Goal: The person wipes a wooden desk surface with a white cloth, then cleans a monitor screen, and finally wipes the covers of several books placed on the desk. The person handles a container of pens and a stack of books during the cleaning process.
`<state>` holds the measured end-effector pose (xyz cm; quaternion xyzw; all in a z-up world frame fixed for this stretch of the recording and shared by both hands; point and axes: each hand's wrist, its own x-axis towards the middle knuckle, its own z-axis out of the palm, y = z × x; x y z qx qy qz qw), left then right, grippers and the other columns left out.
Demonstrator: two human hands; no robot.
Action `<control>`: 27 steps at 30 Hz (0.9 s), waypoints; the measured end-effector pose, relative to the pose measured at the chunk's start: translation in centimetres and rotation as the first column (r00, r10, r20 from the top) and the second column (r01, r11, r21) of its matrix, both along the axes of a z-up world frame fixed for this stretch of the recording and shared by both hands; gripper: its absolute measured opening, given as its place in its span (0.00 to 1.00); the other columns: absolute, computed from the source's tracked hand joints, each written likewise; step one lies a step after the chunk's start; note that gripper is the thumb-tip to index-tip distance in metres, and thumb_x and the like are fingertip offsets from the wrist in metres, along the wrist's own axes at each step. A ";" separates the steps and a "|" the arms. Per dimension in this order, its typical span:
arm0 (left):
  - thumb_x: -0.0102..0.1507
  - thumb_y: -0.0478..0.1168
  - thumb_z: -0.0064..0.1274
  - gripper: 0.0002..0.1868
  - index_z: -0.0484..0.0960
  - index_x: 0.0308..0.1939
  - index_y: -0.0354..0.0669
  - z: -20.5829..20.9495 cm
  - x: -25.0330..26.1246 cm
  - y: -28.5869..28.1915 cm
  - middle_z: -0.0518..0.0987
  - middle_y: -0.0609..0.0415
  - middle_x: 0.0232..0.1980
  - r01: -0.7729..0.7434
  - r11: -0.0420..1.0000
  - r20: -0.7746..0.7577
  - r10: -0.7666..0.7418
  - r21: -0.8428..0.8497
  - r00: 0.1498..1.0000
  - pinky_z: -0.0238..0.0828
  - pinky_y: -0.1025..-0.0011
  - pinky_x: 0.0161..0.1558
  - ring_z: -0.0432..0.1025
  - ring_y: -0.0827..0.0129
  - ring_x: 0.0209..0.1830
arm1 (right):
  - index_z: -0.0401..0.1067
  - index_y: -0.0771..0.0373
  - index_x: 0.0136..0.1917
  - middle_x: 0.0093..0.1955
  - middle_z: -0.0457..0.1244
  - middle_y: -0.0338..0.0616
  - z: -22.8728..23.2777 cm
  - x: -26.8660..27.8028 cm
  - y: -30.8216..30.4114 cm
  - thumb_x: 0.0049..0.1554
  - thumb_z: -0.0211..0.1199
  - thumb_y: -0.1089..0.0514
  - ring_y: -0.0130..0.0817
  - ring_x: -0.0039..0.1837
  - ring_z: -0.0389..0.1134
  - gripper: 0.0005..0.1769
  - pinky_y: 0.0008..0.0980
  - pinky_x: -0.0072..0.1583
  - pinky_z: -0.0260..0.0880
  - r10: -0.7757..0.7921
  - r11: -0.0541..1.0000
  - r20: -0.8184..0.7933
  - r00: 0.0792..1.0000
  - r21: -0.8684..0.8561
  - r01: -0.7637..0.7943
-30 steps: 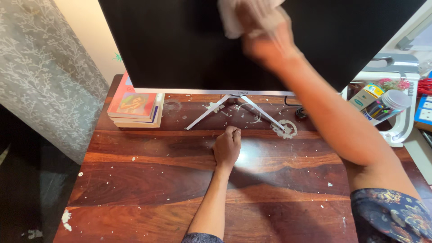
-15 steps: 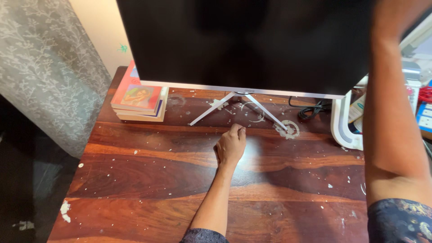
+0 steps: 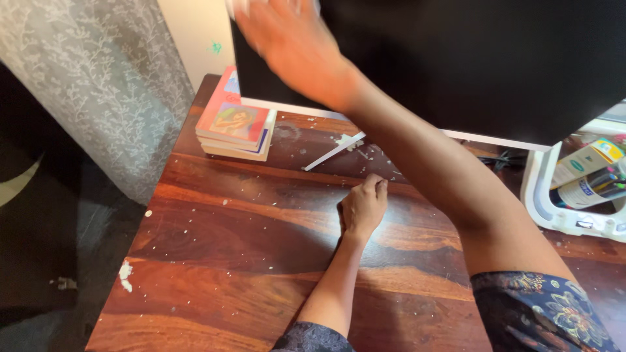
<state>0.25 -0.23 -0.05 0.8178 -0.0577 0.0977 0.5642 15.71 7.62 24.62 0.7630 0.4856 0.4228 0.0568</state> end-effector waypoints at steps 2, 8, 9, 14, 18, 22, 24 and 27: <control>0.68 0.47 0.49 0.12 0.82 0.41 0.45 0.1 -0.1 -0.1 0.84 0.42 0.35 -0.033 0.999 0.026 0.033 -0.001 0.999 0.74 0.52 0.37 0.79 0.45 0.36 | 0.76 0.67 0.62 0.52 0.64 0.42 -3.7 -1.7 -0.5 0.57 0.58 0.56 0.38 0.53 0.65 0.22 0.44 0.56 0.63 0.100 0.977 0.207 0.973 -0.206 -0.056; 0.70 0.47 0.46 0.13 0.80 0.39 0.43 0.9 -0.8 0.5 0.84 0.46 0.35 -0.028 0.998 0.083 0.033 -0.065 0.996 0.75 0.54 0.38 0.80 0.49 0.36 | 0.70 0.60 0.70 0.59 0.63 0.44 -7.9 -2.5 -8.1 0.58 0.60 0.58 0.40 0.61 0.64 0.26 0.45 0.60 0.62 -0.039 0.954 -0.007 0.999 -0.298 0.035; 0.70 0.47 0.46 0.13 0.80 0.39 0.43 1.0 -0.8 0.5 0.84 0.45 0.34 -0.019 0.999 0.059 0.022 -0.042 0.998 0.74 0.53 0.38 0.80 0.48 0.36 | 0.70 0.54 0.70 0.59 0.63 0.44 -7.6 -2.7 -10.2 0.57 0.61 0.60 0.41 0.61 0.64 0.27 0.46 0.59 0.62 -0.071 0.976 -0.047 0.996 -0.211 0.059; 0.69 0.46 0.46 0.13 0.81 0.39 0.43 0.9 -0.5 0.7 0.83 0.44 0.33 0.019 1.000 0.010 -0.018 -0.021 1.000 0.73 0.51 0.37 0.79 0.46 0.34 | 0.71 0.64 0.67 0.58 0.63 0.50 -2.6 -5.8 -24.4 0.55 0.62 0.65 0.52 0.61 0.62 0.26 0.53 0.61 0.61 -0.503 0.856 -0.019 0.864 0.123 0.501; 0.68 0.47 0.48 0.12 0.82 0.40 0.45 0.3 -0.2 0.1 0.84 0.43 0.34 -0.020 1.000 0.029 0.021 -0.007 0.999 0.74 0.51 0.36 0.80 0.45 0.35 | 0.63 0.70 0.78 0.74 0.58 0.61 -2.8 -8.8 -35.1 0.68 0.60 0.66 0.62 0.75 0.59 0.26 0.50 0.76 0.59 -0.503 0.672 -0.082 0.860 0.589 0.449; 0.68 0.47 0.48 0.12 0.81 0.41 0.45 -0.3 0.0 -0.1 0.85 0.43 0.36 -0.020 1.000 0.029 0.020 0.009 0.999 0.75 0.52 0.37 0.80 0.45 0.36 | 0.55 0.73 0.78 0.80 0.56 0.60 -9.5 -10.8 -41.5 0.67 0.58 0.65 0.55 0.82 0.58 0.30 0.47 0.82 0.54 -0.565 0.363 -0.270 0.780 0.767 0.529; 0.68 0.47 0.48 0.12 0.81 0.41 0.45 -0.3 0.1 -0.1 0.85 0.43 0.36 -0.016 1.000 0.023 0.016 0.020 1.000 0.75 0.52 0.37 0.80 0.46 0.36 | 0.52 0.75 0.79 0.77 0.55 0.64 -12.4 -11.7 -41.5 0.63 0.63 0.64 0.57 0.78 0.56 0.36 0.48 0.78 0.51 -0.512 0.221 -0.405 0.757 0.790 0.572; 0.68 0.47 0.49 0.11 0.81 0.42 0.46 0.0 0.0 0.0 0.85 0.44 0.35 -0.017 1.000 0.013 0.016 0.025 1.000 0.75 0.53 0.36 0.81 0.47 0.35 | 0.52 0.72 0.80 0.78 0.56 0.61 -15.3 -10.8 -36.6 0.67 0.62 0.65 0.54 0.81 0.56 0.33 0.45 0.82 0.52 -0.352 0.251 -0.443 0.824 0.804 0.540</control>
